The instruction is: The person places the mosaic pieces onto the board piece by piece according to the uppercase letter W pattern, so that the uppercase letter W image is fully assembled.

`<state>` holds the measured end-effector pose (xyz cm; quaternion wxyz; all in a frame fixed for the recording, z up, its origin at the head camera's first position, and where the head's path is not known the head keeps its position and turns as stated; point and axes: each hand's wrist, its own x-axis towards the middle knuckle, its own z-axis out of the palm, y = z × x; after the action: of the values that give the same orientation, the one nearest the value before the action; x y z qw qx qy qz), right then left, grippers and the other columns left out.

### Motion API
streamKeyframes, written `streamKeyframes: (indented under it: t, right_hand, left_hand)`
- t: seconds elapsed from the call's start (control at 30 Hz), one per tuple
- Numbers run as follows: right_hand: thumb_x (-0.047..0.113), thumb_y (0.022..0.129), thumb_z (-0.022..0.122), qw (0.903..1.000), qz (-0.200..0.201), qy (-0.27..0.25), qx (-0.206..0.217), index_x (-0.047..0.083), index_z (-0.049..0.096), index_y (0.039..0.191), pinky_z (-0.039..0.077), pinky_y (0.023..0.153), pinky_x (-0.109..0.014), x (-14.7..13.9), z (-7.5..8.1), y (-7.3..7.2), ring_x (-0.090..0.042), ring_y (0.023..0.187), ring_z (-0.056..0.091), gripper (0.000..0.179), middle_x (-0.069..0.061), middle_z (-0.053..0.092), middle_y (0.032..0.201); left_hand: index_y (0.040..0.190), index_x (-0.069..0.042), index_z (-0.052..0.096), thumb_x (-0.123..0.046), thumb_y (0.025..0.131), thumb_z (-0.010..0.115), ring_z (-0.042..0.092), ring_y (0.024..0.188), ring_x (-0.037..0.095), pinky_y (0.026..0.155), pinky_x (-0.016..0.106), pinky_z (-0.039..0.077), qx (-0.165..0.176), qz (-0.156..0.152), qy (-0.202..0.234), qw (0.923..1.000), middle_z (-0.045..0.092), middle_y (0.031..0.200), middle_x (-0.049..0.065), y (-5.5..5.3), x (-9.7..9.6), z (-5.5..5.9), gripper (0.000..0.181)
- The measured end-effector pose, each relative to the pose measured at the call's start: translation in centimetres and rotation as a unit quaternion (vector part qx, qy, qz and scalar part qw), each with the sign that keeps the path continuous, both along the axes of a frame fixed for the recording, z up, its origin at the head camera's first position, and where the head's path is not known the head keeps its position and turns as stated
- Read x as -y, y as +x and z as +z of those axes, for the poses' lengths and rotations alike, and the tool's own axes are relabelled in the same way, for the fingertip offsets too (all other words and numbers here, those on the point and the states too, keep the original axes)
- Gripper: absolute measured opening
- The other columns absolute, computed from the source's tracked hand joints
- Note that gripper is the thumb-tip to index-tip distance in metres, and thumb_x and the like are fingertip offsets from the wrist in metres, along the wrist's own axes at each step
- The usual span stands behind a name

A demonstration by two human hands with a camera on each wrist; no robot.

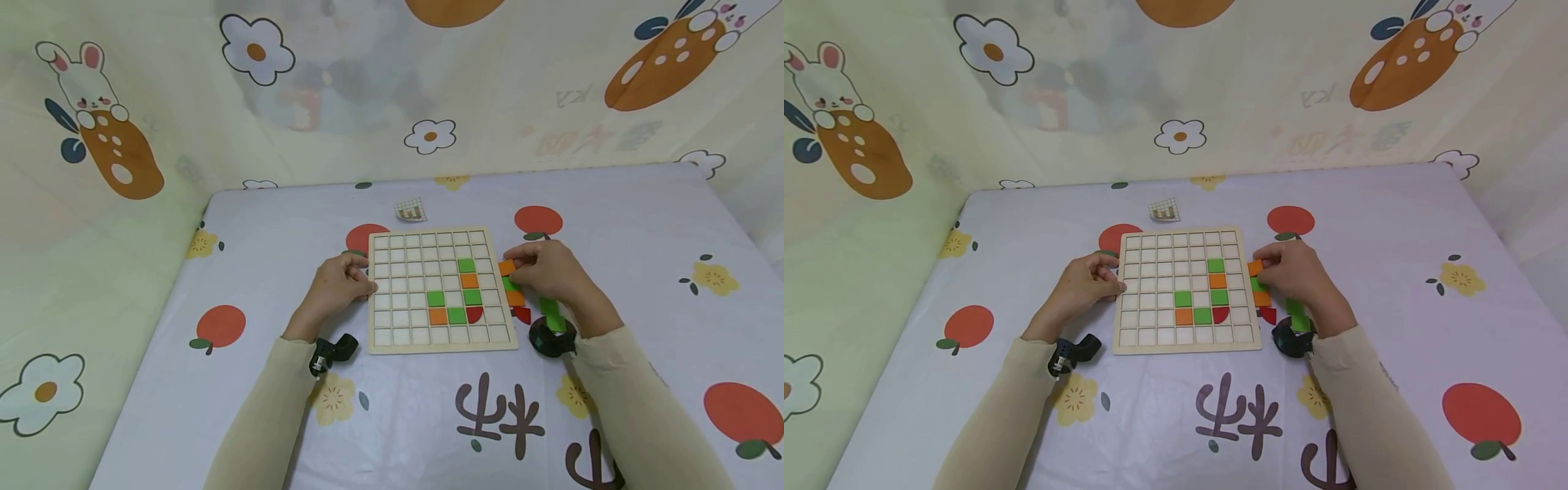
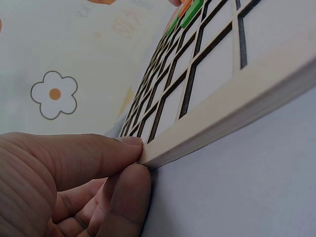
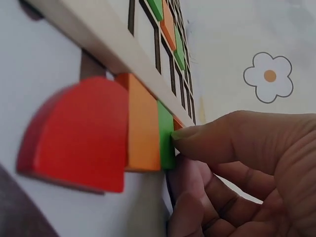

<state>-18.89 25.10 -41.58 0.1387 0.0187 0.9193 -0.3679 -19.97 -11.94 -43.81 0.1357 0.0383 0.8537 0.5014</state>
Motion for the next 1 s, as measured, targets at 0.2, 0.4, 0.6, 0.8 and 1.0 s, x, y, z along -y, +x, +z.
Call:
streamKeyframes:
  t: [0.2,0.4,0.6,0.8,1.0]
  right_hand:
    - [0.009,0.093,0.068,0.9999,0.003,-0.001,0.011,-0.002,0.069,0.129,0.05,0.071,-0.029,-0.23,-0.07,-0.14,-0.031,0.1,0.053,0.037,-0.017,0.064,0.109]
    - [0.016,0.095,0.072,0.9996,-0.018,-0.015,0.015,0.004,0.07,0.129,0.05,0.072,-0.028,-0.33,-0.17,0.01,-0.029,0.101,0.053,0.036,-0.014,0.064,0.108]
    - [0.018,0.094,0.077,0.9995,-0.011,-0.028,-0.01,0.002,0.072,0.124,0.05,0.072,-0.026,-0.41,-0.34,0.19,-0.028,0.098,0.055,0.034,-0.013,0.066,0.104]
    - [0.015,0.092,0.079,0.9986,-0.003,-0.05,-0.02,0.0,0.073,0.121,0.051,0.068,-0.025,-0.21,-0.31,0.28,-0.027,0.09,0.056,0.033,-0.011,0.065,0.097]
    - [0.014,0.091,0.08,0.9971,-0.003,-0.071,-0.027,-0.001,0.072,0.121,0.052,0.067,-0.023,0.25,-0.18,0.43,-0.026,0.087,0.057,0.035,-0.012,0.064,0.096]
  left_hand:
    - [0.129,0.001,0.064,-0.007,0.088,0.081,0.066,0.069,0.015,0.067,0.027,0.049,0.002,0.003,0.002,1.0,0.07,0.087,0.008,0.03,-0.03,-0.05,0.045]
    - [0.129,0.001,0.064,-0.007,0.088,0.081,0.066,0.069,0.015,0.067,0.027,0.049,0.004,0.005,0.003,1.0,0.07,0.087,0.008,0.06,-0.01,0.0,0.045]
    - [0.129,0.001,0.064,-0.006,0.088,0.081,0.066,0.068,0.015,0.065,0.027,0.048,0.004,0.005,0.002,1.0,0.07,0.087,0.008,0.06,-0.02,0.01,0.044]
    - [0.128,0.001,0.064,-0.006,0.088,0.081,0.066,0.069,0.015,0.066,0.027,0.049,0.003,0.004,0.0,1.0,0.07,0.088,0.008,0.04,-0.02,-0.01,0.044]
    - [0.129,0.0,0.064,-0.007,0.088,0.081,0.066,0.069,0.015,0.068,0.027,0.049,0.003,0.004,0.002,1.0,0.069,0.088,0.008,-0.06,0.04,-0.05,0.044]
